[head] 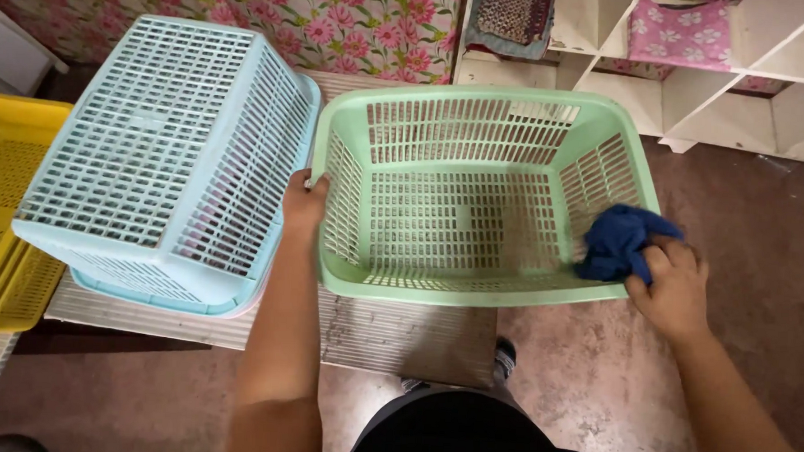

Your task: Wiping down library shelves and plastic storage baskets with a cloth.

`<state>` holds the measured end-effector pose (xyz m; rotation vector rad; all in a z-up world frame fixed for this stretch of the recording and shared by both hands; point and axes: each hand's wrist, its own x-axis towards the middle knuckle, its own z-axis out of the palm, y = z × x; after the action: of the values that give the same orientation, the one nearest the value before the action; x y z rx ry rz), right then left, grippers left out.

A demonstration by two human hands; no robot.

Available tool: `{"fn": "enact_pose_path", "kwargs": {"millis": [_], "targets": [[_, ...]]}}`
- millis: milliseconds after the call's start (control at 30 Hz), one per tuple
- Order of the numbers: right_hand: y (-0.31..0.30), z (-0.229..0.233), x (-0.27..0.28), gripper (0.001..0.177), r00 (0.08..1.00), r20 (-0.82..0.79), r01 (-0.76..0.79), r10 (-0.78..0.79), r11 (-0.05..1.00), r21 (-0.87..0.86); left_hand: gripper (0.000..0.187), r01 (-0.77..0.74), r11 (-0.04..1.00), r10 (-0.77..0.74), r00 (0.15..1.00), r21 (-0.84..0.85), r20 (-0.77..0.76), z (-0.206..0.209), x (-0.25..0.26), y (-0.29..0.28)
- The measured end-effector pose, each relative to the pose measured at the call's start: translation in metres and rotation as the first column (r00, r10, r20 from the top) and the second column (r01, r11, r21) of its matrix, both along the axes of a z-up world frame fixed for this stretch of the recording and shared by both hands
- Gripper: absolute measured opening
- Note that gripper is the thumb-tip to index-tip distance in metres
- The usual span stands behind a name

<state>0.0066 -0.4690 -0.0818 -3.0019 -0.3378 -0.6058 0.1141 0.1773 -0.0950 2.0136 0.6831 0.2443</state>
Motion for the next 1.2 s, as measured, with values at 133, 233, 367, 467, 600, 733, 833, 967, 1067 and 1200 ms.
{"fn": "enact_pose_path", "kwargs": {"millis": [133,233,367,467,600,733,833,967,1067,1200], "targets": [[0.033,0.020,0.027,0.047,1.000,0.006,-0.001,0.000,0.994,0.105,0.055,0.052,0.994,-0.057,0.997,0.099,0.048,0.009,-0.013,-0.004],[0.035,0.025,0.072,0.048,0.988,-0.001,0.153,-0.156,0.964,0.218,0.052,0.079,0.983,-0.088,0.995,0.166,0.051,0.009,-0.013,-0.002],[0.045,0.041,0.155,0.035,0.919,-0.113,0.385,-0.378,0.798,0.464,0.048,0.188,0.956,-0.178,0.982,0.225,-0.063,-0.018,0.021,0.025],[0.073,0.060,0.192,0.046,0.831,-0.282,0.556,-0.479,0.721,0.414,0.051,0.240,0.961,-0.211,0.957,0.135,-0.198,0.047,0.019,0.005],[0.093,0.096,0.185,0.063,0.663,-0.554,0.736,-0.503,0.575,0.359,0.046,0.190,0.970,-0.154,0.964,0.154,-0.217,0.010,0.066,0.012],[0.022,0.044,0.230,0.061,0.724,-0.518,0.689,-0.455,0.441,0.575,0.049,-0.008,0.980,0.004,1.000,-0.200,-0.017,0.047,0.048,-0.010],[-0.003,0.050,0.241,0.044,0.695,-0.574,0.584,-0.433,-0.126,0.802,0.012,-0.054,0.883,0.123,0.985,-0.467,0.120,0.097,0.046,-0.013],[-0.008,0.105,0.212,0.042,0.901,-0.407,0.309,-0.151,-0.434,0.846,0.038,0.162,0.691,0.293,0.828,-0.704,0.478,0.177,0.040,-0.020],[0.008,0.141,0.176,0.048,0.988,-0.148,0.128,0.032,-0.696,0.707,0.039,0.315,0.510,0.454,0.691,-0.800,0.562,0.168,0.044,-0.012],[0.012,0.079,0.158,0.022,0.970,-0.164,0.241,0.177,-0.731,0.639,0.029,0.478,0.684,0.232,0.573,-0.551,0.786,0.085,0.015,0.004]]}}
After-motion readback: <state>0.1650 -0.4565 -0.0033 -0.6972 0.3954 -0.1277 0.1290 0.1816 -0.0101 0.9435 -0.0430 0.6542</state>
